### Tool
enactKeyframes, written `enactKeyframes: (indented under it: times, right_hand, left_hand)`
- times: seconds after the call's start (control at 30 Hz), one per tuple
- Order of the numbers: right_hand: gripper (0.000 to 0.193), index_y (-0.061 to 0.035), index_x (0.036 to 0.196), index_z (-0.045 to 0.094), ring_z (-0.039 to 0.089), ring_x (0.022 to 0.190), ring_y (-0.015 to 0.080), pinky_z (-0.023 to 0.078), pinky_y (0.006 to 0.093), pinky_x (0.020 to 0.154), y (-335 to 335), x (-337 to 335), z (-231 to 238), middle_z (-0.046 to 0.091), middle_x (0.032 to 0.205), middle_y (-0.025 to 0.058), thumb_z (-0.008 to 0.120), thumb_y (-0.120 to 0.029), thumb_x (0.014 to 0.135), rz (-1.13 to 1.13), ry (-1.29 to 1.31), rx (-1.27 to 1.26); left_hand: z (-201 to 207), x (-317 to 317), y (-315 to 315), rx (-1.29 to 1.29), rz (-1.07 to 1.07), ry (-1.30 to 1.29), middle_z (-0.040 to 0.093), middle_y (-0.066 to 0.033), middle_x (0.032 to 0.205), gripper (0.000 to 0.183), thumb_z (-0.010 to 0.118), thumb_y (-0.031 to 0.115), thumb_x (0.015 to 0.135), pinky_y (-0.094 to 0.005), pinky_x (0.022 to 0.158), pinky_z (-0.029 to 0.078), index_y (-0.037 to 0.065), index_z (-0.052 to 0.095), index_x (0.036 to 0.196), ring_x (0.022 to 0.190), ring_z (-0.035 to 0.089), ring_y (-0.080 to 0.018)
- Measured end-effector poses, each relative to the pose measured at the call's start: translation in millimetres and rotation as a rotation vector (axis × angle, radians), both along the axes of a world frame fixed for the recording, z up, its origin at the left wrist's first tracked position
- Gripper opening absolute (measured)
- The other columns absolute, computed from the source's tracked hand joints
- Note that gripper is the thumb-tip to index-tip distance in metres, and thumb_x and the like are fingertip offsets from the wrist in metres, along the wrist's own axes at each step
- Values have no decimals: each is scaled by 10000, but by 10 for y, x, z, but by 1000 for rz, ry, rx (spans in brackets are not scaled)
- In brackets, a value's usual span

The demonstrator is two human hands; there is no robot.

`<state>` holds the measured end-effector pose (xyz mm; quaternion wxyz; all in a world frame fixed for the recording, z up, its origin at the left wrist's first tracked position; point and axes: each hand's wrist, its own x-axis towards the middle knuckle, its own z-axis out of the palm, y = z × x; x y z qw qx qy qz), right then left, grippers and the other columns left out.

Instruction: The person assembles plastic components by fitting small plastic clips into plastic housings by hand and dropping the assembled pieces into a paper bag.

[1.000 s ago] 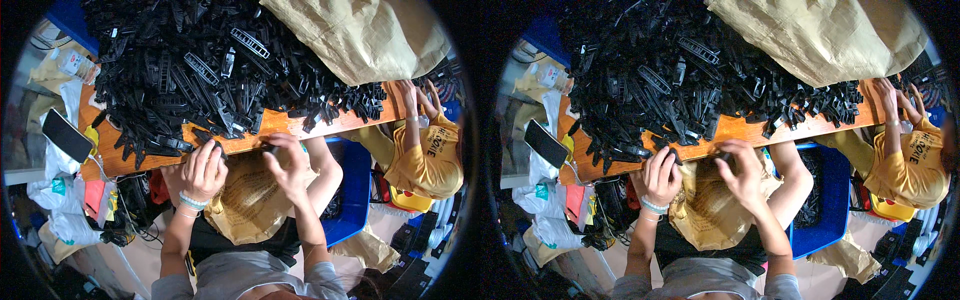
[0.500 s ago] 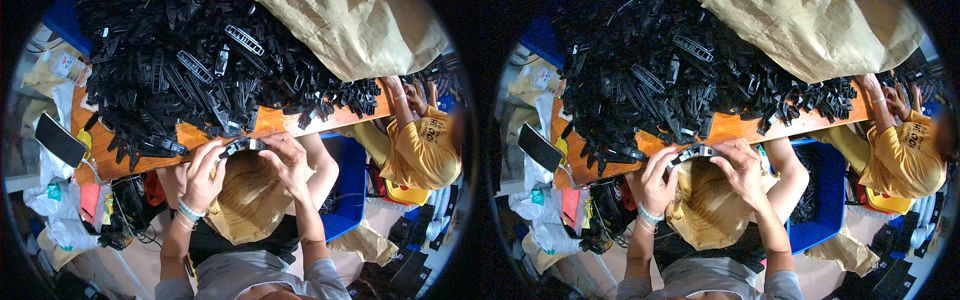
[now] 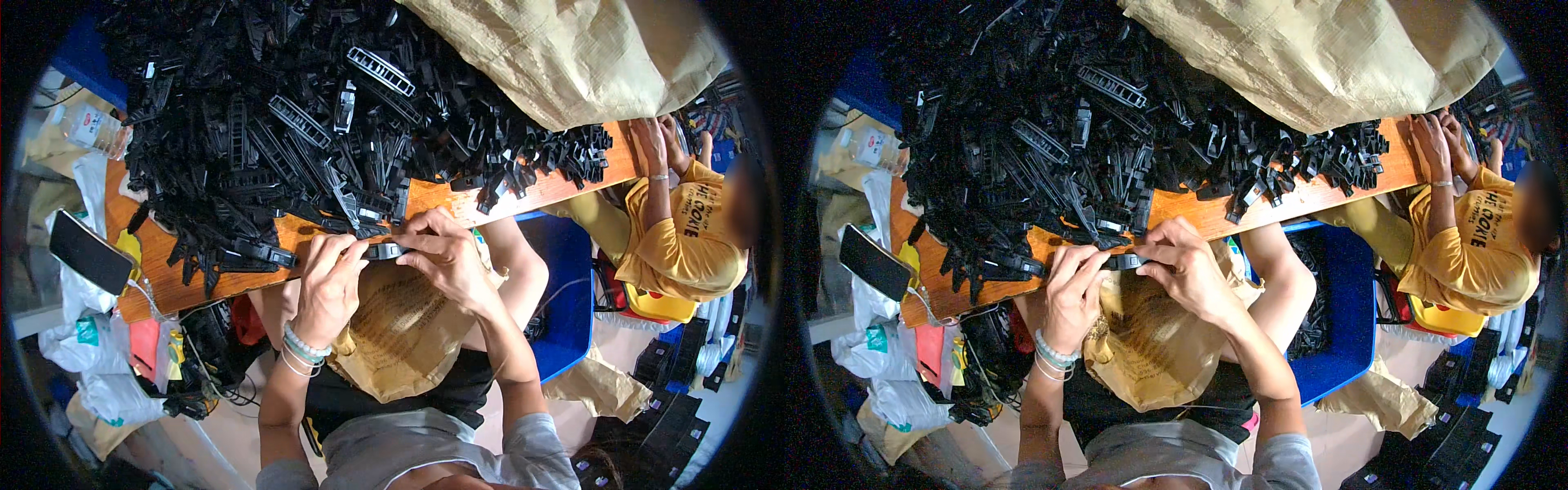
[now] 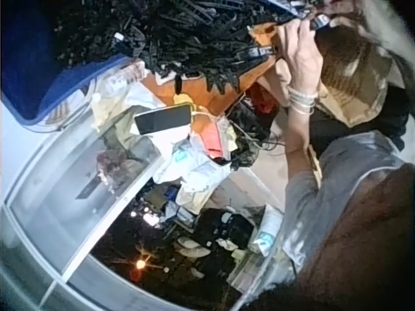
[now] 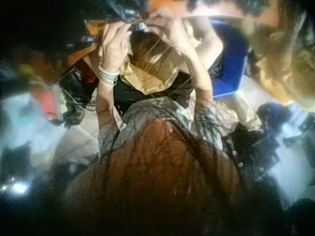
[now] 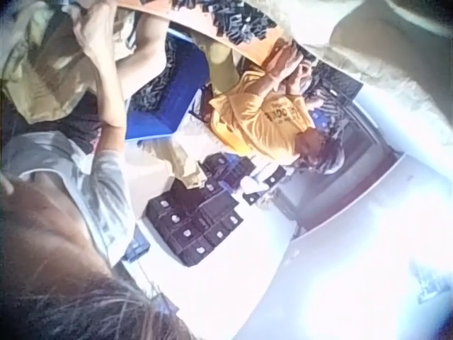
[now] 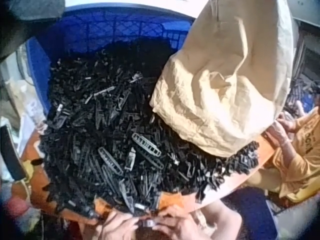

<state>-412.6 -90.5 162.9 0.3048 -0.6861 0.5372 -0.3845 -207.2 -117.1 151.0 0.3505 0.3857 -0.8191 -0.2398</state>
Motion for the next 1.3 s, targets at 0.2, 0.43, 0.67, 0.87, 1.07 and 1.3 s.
enactKeyframes:
  times: [0.2,0.43,0.67,0.87,1.07,1.3]
  right_hand:
    - [317,3,1017,702,581,949,265,476,350,840,326,-108,51,621,958,99,795,-99,732,-108,18,66]
    - [334,-58,920,536,547,818,331,432,406,754,33,-479,-263,561,914,117,790,-221,775,-899,497,-121]
    - [236,-29,932,538,542,758,284,435,378,690,151,-388,-186,544,845,117,712,-34,772,-747,280,-114]
    - [427,-18,1197,578,623,890,253,512,339,803,185,-335,-83,610,993,141,677,30,784,-570,208,-72]
    - [313,7,1083,609,631,998,293,504,363,887,109,-80,-56,619,1099,156,696,-13,784,-304,36,-157]
    - [275,17,1003,662,614,853,261,490,337,792,136,-69,-25,645,911,127,735,9,738,-262,13,-29]
  left_hand:
    - [1,88,47,-87,43,84,614,-135,1088,426,816,120,717,-408,835,490,-32,643,1075,986,582,-317]
    - [-40,-102,-60,-281,149,-118,582,-133,1112,316,701,44,802,-413,856,466,-15,602,1096,1012,549,-319]
    - [143,-7,-46,-162,48,-226,562,-131,1061,263,689,57,805,-414,813,469,-10,585,1038,930,546,-304]
    - [134,33,-52,-248,-24,-273,621,-141,1029,215,669,35,814,-403,762,522,-2,561,996,877,609,-317]
    - [-14,-86,89,-50,80,273,665,-175,1074,313,683,-82,769,-376,770,554,-21,570,1054,927,679,-319]
    - [-20,-64,-2,-163,64,-4,613,-110,997,277,711,10,767,-406,828,460,-16,647,1035,926,555,-306]
